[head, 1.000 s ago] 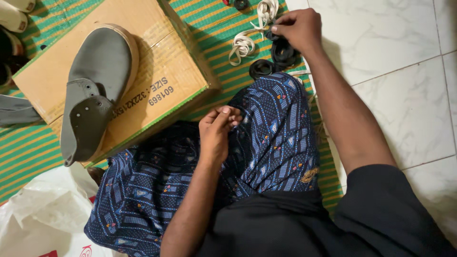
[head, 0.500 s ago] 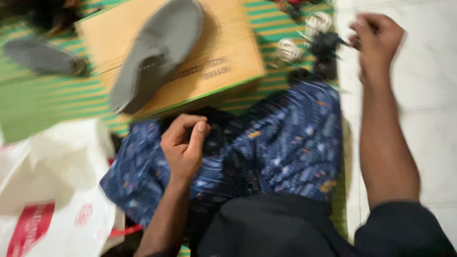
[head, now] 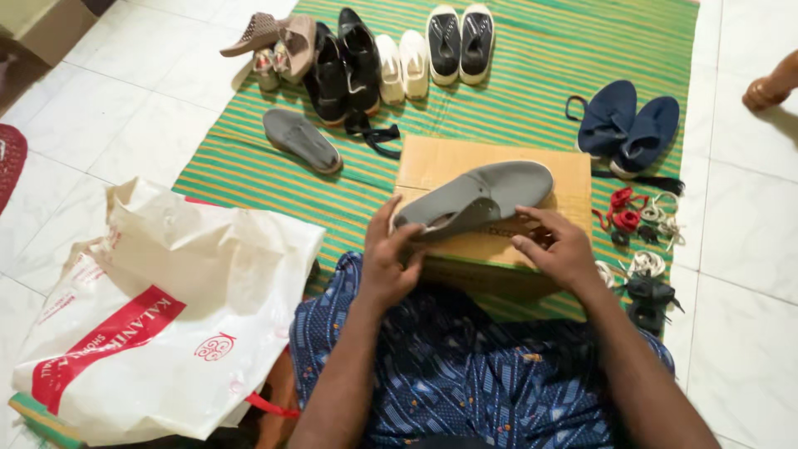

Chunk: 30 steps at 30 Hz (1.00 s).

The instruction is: The person sits on a mat and unlaces a grey shoe, then relaces it. The person then picks up a pair of blue shoes and begins to lace them.

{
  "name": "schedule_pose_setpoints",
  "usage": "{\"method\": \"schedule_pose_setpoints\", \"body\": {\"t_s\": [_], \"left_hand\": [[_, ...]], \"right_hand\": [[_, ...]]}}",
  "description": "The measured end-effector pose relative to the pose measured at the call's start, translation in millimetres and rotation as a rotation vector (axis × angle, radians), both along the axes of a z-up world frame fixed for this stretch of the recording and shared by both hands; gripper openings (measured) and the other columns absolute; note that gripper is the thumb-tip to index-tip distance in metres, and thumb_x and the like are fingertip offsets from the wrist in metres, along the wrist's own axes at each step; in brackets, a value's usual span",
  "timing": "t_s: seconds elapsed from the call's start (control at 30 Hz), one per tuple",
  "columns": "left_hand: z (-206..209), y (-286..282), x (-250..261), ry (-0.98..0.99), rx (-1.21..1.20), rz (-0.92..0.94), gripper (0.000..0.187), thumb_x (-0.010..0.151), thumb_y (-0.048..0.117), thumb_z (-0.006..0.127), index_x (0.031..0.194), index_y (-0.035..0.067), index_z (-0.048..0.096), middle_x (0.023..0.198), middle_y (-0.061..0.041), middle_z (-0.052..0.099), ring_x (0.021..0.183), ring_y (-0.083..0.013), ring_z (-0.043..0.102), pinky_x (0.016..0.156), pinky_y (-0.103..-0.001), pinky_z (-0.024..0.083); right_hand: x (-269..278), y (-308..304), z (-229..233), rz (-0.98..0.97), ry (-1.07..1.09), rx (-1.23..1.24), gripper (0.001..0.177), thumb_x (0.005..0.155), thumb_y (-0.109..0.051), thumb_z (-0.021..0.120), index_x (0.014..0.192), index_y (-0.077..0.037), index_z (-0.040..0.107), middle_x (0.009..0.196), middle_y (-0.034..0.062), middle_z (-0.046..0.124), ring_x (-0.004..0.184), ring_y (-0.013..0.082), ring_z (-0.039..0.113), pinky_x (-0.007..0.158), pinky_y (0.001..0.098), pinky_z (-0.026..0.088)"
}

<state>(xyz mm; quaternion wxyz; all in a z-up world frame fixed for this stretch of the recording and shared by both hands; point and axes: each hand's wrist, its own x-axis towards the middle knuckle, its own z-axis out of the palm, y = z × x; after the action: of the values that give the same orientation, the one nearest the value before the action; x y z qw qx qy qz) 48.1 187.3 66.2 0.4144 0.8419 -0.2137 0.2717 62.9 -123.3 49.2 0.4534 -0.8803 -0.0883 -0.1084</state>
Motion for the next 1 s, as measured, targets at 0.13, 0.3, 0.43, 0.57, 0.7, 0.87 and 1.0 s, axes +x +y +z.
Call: {"method": "schedule_pose_setpoints", "body": {"t_s": [0.13, 0.3, 0.43, 0.57, 0.7, 0.87, 1.0], "left_hand": [[-12.9, 3.8, -1.7, -0.080, 0.146, -0.065, 0.033, 0.079, 0.004, 0.074, 0.109, 0.017, 0.071, 0.146, -0.007, 0.063, 0.147, -0.0354, 0.048, 0.123, -0.054, 0.034], [-10.6, -12.1, -14.1, 0.029, 0.148, -0.217, 0.031, 0.083, 0.019, 0.076, 0.112, 0.009, 0.072, 0.140, -0.007, 0.062, 0.142, -0.0358, 0.047, 0.119, -0.057, 0.030], [-6.6, -23.7, -16.4, 0.015, 0.081, -0.144, 0.027, 0.088, 0.027, 0.076, 0.107, 0.008, 0.073, 0.147, -0.015, 0.057, 0.144, -0.0392, 0.045, 0.118, -0.056, 0.033], [3.6, -31.8, -21.8, 0.040, 0.119, -0.053, 0.029, 0.090, 0.035, 0.073, 0.100, 0.008, 0.074, 0.153, -0.020, 0.051, 0.145, -0.0438, 0.042, 0.118, -0.058, 0.034], [28.2, -38.2, -22.9, 0.104, 0.384, -0.049, 0.046, 0.084, 0.052, 0.074, 0.099, 0.009, 0.078, 0.155, -0.022, 0.043, 0.145, -0.0457, 0.034, 0.112, -0.068, 0.028], [39.4, -42.7, -23.7, 0.423, 0.510, -0.068, 0.078, 0.078, 0.058, 0.075, 0.138, 0.010, 0.062, 0.158, -0.028, 0.026, 0.142, -0.0533, 0.024, 0.100, -0.074, 0.033], [45.5, -50.3, -32.3, 0.519, 0.728, 0.031, 0.084, 0.079, 0.052, 0.077, 0.143, 0.005, 0.050, 0.165, -0.024, 0.017, 0.149, -0.0516, 0.020, 0.100, -0.077, 0.035]], "right_hand": [[6.6, 18.0, 1.2, -0.117, 0.015, -0.176, 0.067, 0.079, -0.029, 0.083, 0.142, -0.019, 0.064, 0.090, 0.0075, 0.075, 0.069, 0.0151, 0.069, 0.067, 0.0333, 0.056], [15.4, 32.0, 8.2, -0.068, 0.024, 0.054, 0.065, 0.087, -0.032, 0.076, 0.146, -0.017, 0.055, 0.093, 0.0036, 0.072, 0.067, 0.0128, 0.068, 0.059, 0.0324, 0.055], [23.6, 49.0, 0.6, -0.128, 0.090, 0.029, 0.051, 0.102, -0.031, 0.066, 0.152, -0.022, 0.058, 0.083, 0.0098, 0.072, 0.066, 0.0213, 0.068, 0.064, 0.0357, 0.054], [8.9, 54.4, -12.8, 0.033, -0.209, -0.292, 0.070, 0.089, -0.023, 0.071, 0.154, -0.022, 0.047, 0.095, 0.0100, 0.075, 0.074, 0.0288, 0.072, 0.067, 0.0403, 0.057], [1.4, 50.8, -9.5, 0.252, -0.531, -0.324, 0.075, 0.088, -0.017, 0.066, 0.157, -0.015, 0.039, 0.102, 0.0123, 0.073, 0.079, 0.0329, 0.070, 0.066, 0.0419, 0.056], [4.1, 45.8, -15.5, 0.225, -0.443, -0.344, 0.057, 0.090, -0.012, 0.071, 0.143, -0.023, 0.054, 0.095, 0.0074, 0.075, 0.070, 0.0266, 0.072, 0.062, 0.0388, 0.056], [1.3, 41.1, -24.3, 0.220, -0.389, -0.230, 0.048, 0.083, -0.017, 0.082, 0.120, -0.011, 0.052, 0.077, 0.0052, 0.066, 0.064, 0.0230, 0.067, 0.059, 0.0374, 0.052]]}}
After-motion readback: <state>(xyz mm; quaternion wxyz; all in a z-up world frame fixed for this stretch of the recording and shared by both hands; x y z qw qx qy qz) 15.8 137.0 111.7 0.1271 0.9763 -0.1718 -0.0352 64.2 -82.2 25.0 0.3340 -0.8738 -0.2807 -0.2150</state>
